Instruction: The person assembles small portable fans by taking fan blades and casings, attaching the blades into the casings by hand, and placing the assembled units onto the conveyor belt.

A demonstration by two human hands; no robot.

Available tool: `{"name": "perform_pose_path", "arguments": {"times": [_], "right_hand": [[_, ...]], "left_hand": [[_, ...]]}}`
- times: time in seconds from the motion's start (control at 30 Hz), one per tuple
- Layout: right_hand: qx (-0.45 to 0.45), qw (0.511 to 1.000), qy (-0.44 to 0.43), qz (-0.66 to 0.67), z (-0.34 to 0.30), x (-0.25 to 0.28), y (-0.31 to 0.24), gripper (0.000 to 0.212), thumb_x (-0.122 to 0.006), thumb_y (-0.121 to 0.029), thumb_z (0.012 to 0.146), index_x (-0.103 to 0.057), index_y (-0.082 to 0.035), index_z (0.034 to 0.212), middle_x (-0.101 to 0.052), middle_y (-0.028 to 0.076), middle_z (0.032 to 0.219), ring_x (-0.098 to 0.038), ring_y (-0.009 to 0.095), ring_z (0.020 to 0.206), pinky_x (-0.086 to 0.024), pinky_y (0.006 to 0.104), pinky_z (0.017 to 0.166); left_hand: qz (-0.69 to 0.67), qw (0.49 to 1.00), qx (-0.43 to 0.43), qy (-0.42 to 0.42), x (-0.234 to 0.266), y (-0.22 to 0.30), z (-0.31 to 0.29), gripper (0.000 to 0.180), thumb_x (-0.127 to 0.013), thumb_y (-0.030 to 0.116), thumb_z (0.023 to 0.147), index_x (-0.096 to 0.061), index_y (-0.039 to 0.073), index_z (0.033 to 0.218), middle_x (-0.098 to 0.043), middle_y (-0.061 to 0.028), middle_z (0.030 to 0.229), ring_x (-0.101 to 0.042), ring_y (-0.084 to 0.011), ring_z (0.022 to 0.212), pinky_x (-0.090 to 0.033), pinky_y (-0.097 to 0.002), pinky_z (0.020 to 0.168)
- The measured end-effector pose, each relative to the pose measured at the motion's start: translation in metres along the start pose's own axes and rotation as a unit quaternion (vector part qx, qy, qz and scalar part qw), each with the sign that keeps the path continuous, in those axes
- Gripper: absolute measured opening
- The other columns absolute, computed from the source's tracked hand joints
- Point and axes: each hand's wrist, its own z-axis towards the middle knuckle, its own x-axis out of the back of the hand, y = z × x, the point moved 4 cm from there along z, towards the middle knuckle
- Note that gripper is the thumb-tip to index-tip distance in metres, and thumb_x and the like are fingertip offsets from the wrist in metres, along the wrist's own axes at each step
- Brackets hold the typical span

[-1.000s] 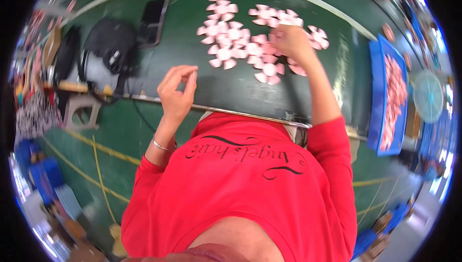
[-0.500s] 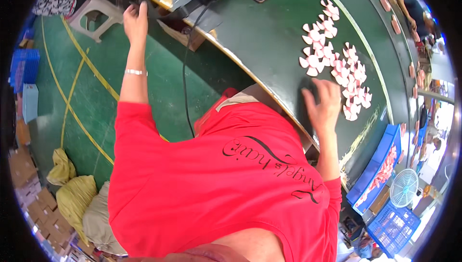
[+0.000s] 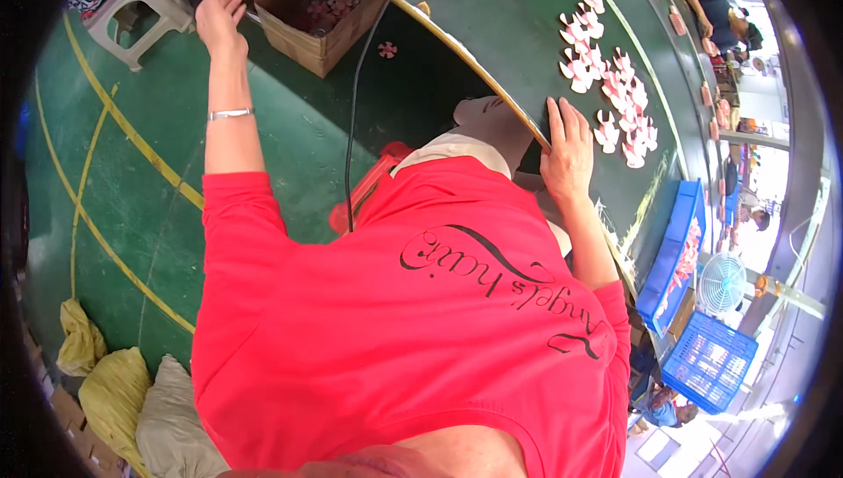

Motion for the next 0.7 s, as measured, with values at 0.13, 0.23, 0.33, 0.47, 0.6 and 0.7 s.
{"name": "perform_pose_path", "arguments": {"times": [0.13, 0.23, 0.33, 0.47, 0.6, 0.7], "right_hand": [[0.018, 1.0, -0.004, 0.021, 0.003, 0.0, -0.002, 0.077, -0.059, 0.01, 0.061, -0.044, -0.006, 0.135, -0.047, 0.014, 0.132, -0.046, 0.034, 0.117, -0.04, 0.0406, 0.1], [-0.005, 1.0, 0.012, 0.024, -0.003, 0.002, -0.001, 0.079, -0.057, 0.012, 0.059, -0.044, -0.006, 0.135, -0.05, 0.014, 0.131, -0.047, 0.034, 0.118, -0.037, 0.0422, 0.103], [0.006, 1.0, 0.014, 0.013, 0.001, 0.001, -0.005, 0.077, -0.056, 0.013, 0.06, -0.046, -0.006, 0.134, -0.051, 0.014, 0.129, -0.048, 0.035, 0.117, -0.036, 0.0434, 0.103], [0.01, 0.999, 0.032, -0.01, -0.002, -0.001, -0.007, 0.076, -0.057, 0.015, 0.06, -0.046, -0.005, 0.132, -0.052, 0.014, 0.127, -0.05, 0.034, 0.113, -0.042, 0.0402, 0.098], [-0.003, 0.999, 0.04, -0.02, -0.002, -0.001, -0.007, 0.073, -0.056, 0.012, 0.062, -0.048, -0.007, 0.132, -0.055, 0.014, 0.125, -0.052, 0.034, 0.112, -0.042, 0.0413, 0.096], [-0.001, 0.999, 0.034, -0.028, 0.0, 0.0, -0.01, 0.073, -0.056, 0.012, 0.063, -0.048, -0.008, 0.132, -0.056, 0.013, 0.125, -0.053, 0.033, 0.111, -0.043, 0.0403, 0.095]], "left_hand": [[0.025, 0.992, 0.127, -0.01, 0.042, -0.075, -0.04, 0.025, -0.05, 0.027, 0.091, -0.055, 0.003, 0.092, -0.065, -0.008, 0.08, -0.062, -0.0143, 0.066, -0.05, -0.0268, 0.058], [0.1, 0.973, 0.154, -0.141, 0.041, -0.128, -0.112, 0.031, -0.047, 0.024, 0.087, -0.055, 0.009, 0.06, -0.056, -0.0034, 0.055, -0.054, -0.0118, 0.05, -0.04, -0.0271, 0.046], [0.443, 0.825, 0.044, -0.347, 0.06, -0.22, -0.197, 0.029, -0.049, 0.025, 0.078, -0.066, 0.006, 0.064, -0.064, -0.0205, 0.072, -0.064, -0.0355, 0.069, -0.05, -0.0455, 0.062], [0.25, 0.782, 0.29, -0.491, 0.067, -0.242, -0.333, 0.037, -0.056, 0.036, 0.083, -0.068, 0.002, 0.094, -0.068, -0.019, 0.091, -0.067, -0.0315, 0.082, -0.052, -0.0401, 0.072], [0.106, 0.811, 0.367, -0.443, 0.121, -0.245, -0.356, 0.041, -0.057, 0.04, 0.084, -0.067, 0.003, 0.097, -0.069, -0.0172, 0.091, -0.067, -0.028, 0.081, -0.051, -0.0395, 0.072], [0.124, 0.808, 0.368, -0.444, 0.113, -0.255, -0.343, 0.04, -0.056, 0.04, 0.084, -0.067, 0.003, 0.097, -0.068, -0.0175, 0.091, -0.067, -0.0288, 0.081, -0.051, -0.04, 0.073]]}}
